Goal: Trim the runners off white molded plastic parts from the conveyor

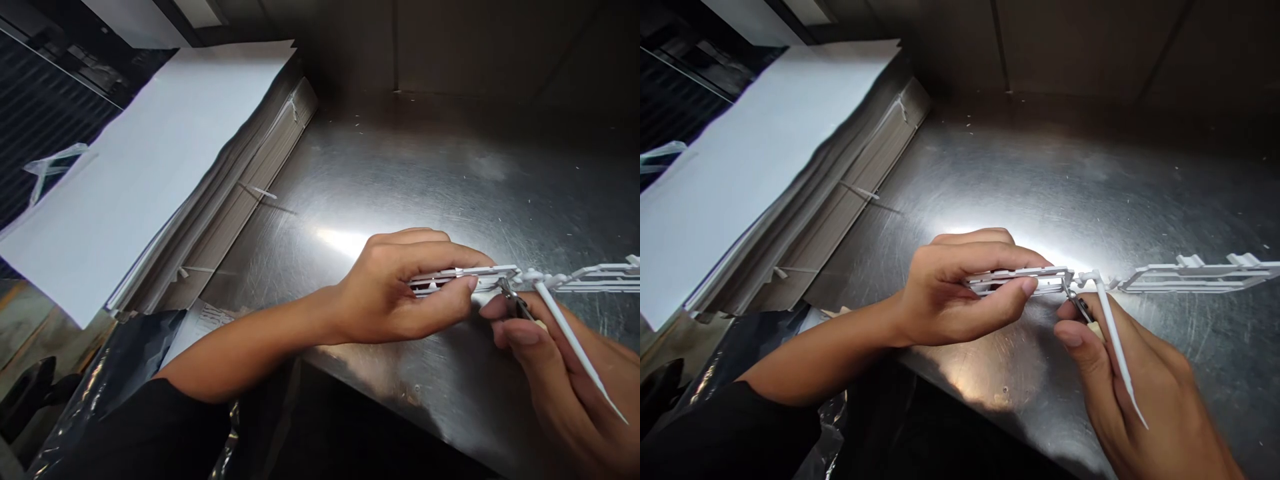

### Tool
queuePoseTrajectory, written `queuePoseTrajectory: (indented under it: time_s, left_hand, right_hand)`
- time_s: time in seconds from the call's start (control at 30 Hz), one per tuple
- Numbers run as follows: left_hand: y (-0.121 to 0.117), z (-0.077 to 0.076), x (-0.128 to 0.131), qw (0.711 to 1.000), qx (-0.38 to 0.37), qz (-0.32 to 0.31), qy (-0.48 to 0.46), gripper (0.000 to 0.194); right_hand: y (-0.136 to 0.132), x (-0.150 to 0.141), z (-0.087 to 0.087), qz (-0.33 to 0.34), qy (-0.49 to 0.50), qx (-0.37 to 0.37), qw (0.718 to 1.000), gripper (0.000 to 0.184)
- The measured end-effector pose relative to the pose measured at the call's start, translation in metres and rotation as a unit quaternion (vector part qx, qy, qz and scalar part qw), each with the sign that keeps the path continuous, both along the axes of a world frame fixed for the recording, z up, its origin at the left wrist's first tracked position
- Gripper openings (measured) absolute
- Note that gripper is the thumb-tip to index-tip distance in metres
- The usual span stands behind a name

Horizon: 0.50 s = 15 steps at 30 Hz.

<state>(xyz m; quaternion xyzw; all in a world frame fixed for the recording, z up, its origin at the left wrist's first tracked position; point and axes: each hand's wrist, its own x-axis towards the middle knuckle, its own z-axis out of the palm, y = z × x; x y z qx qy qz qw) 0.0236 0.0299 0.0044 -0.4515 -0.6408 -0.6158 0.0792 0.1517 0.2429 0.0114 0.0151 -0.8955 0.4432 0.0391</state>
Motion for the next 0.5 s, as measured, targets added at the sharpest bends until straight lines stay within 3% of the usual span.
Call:
queuePoseTrajectory:
  time_s: [0.13,0.27,0.5]
  left_hand:
    - [0.0001,-0.0005,-0.0001,1.000,0.006,-0.003,0.000,0.014]
    - [-0.0020,0.0009,0.0000,1.000,-0.006,-0.014,-0.022,0.013]
    - [-0.0033,-0.0013,0.0004,0.999,-0.012,-0.007,-0.037,0.014]
  right_hand:
    - [0.0005,0.0001,0.0023,0.019,0.027,0.028,0.999,0.023]
    - [0.0059,0.0028,-0.0007,0.027,0.013,0.004,1.000,0.018]
    - [0.0086,0.0044,0.0069,0.014,-0.061,-0.048,0.997,0.034]
